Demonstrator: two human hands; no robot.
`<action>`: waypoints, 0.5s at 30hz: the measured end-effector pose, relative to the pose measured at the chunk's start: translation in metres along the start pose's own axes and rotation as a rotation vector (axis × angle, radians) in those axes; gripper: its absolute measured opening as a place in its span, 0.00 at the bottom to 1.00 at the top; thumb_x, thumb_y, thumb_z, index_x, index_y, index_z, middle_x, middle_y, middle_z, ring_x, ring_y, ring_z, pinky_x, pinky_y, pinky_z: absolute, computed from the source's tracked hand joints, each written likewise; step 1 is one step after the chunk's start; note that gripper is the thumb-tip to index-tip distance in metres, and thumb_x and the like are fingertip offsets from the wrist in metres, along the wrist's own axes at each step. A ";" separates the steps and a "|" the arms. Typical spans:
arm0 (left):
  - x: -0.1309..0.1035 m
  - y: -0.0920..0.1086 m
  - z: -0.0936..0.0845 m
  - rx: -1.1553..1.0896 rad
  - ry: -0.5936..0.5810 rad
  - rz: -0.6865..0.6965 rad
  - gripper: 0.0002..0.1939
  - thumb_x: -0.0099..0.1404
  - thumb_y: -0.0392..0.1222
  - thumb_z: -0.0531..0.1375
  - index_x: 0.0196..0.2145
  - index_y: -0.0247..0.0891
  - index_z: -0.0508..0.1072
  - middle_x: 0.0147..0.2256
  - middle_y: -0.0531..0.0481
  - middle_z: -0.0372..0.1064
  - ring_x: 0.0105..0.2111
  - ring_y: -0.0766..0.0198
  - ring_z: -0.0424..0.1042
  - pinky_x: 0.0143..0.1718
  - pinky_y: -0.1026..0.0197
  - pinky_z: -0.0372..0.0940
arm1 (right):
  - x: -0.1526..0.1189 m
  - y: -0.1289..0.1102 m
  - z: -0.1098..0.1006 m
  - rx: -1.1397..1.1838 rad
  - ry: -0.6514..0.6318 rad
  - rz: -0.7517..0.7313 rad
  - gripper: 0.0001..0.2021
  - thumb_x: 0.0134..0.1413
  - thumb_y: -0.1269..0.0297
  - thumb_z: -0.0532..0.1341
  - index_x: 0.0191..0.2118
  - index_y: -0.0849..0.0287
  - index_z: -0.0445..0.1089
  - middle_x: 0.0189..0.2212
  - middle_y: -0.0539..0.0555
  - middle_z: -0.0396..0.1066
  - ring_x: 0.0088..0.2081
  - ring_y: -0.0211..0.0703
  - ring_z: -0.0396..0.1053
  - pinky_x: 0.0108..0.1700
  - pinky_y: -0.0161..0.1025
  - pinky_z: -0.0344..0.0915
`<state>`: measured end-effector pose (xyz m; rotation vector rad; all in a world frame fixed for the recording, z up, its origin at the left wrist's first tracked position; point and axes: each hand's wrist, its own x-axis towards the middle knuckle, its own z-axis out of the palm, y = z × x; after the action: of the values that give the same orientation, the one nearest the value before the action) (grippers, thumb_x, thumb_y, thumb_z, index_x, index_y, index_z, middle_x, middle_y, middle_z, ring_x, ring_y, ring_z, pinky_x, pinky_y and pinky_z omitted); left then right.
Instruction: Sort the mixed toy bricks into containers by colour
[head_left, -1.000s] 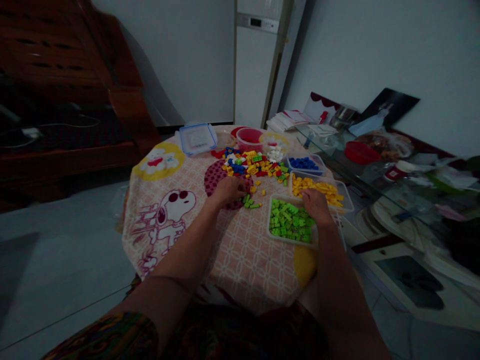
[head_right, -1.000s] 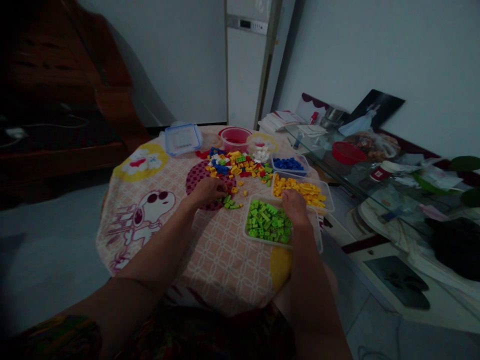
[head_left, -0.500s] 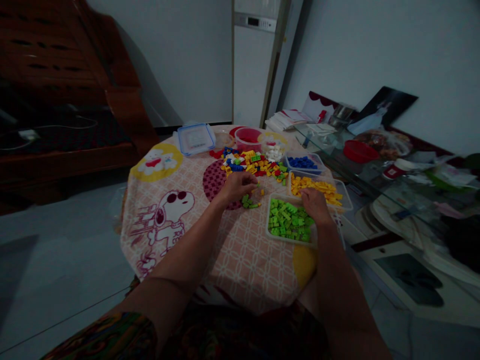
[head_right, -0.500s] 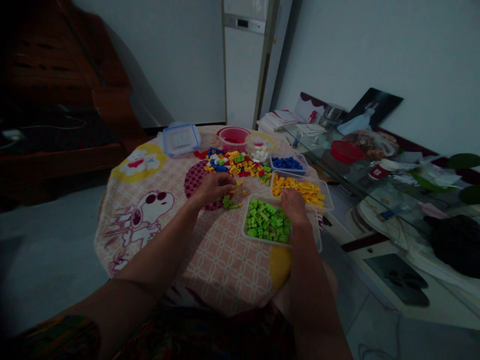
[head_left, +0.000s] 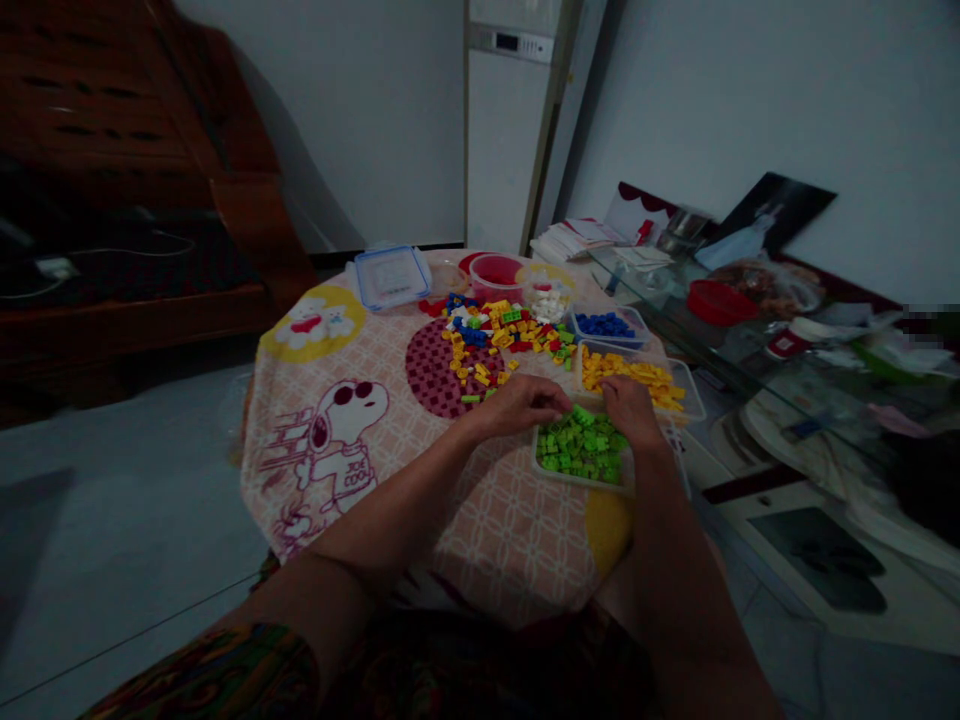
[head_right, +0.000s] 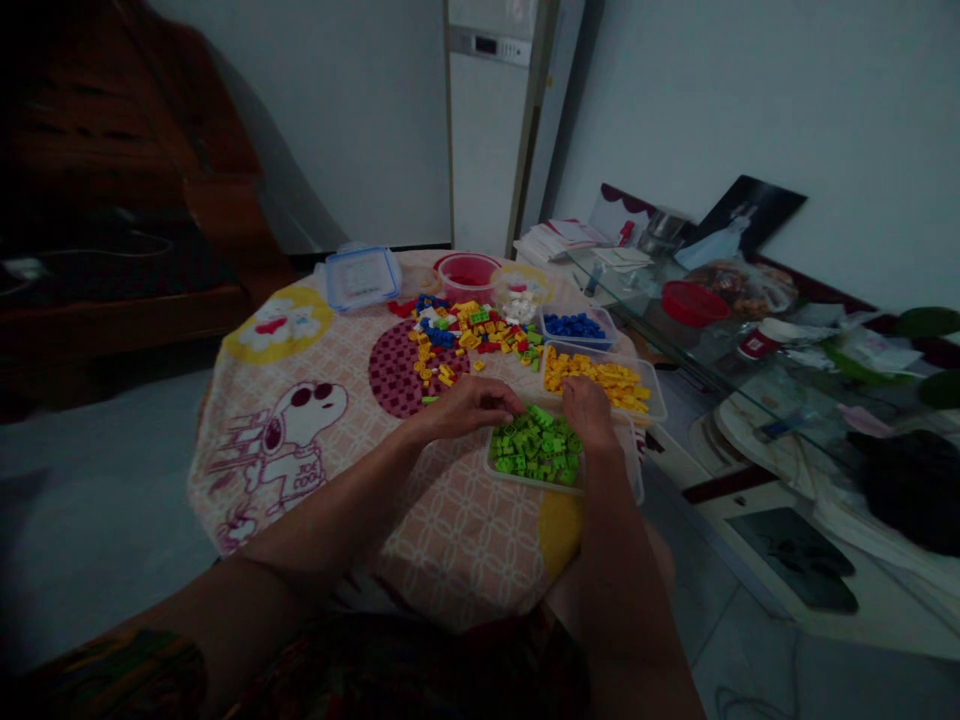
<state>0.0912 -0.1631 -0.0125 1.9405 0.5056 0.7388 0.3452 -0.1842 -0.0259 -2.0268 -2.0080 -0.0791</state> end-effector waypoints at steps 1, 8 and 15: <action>0.000 -0.001 -0.003 0.013 0.015 -0.002 0.08 0.62 0.36 0.65 0.39 0.34 0.81 0.33 0.49 0.78 0.31 0.68 0.73 0.35 0.67 0.66 | 0.000 -0.001 -0.001 -0.005 -0.010 -0.001 0.19 0.66 0.69 0.50 0.39 0.61 0.80 0.40 0.64 0.80 0.43 0.52 0.74 0.47 0.43 0.64; -0.006 -0.022 -0.049 0.281 0.249 -0.132 0.08 0.59 0.35 0.63 0.35 0.34 0.81 0.30 0.51 0.78 0.28 0.67 0.72 0.32 0.67 0.63 | -0.001 -0.004 -0.005 -0.031 -0.049 0.030 0.18 0.67 0.69 0.50 0.41 0.62 0.79 0.43 0.64 0.80 0.46 0.52 0.74 0.50 0.42 0.63; -0.020 -0.035 -0.078 0.507 0.176 -0.292 0.09 0.56 0.36 0.62 0.32 0.37 0.83 0.29 0.52 0.79 0.30 0.65 0.73 0.33 0.66 0.61 | -0.001 0.000 -0.002 0.001 -0.027 0.021 0.18 0.67 0.68 0.50 0.42 0.61 0.80 0.44 0.63 0.80 0.45 0.51 0.74 0.50 0.42 0.64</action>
<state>0.0221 -0.1091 -0.0220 2.1998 1.1488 0.6335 0.3452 -0.1853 -0.0238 -2.0579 -2.0020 -0.0464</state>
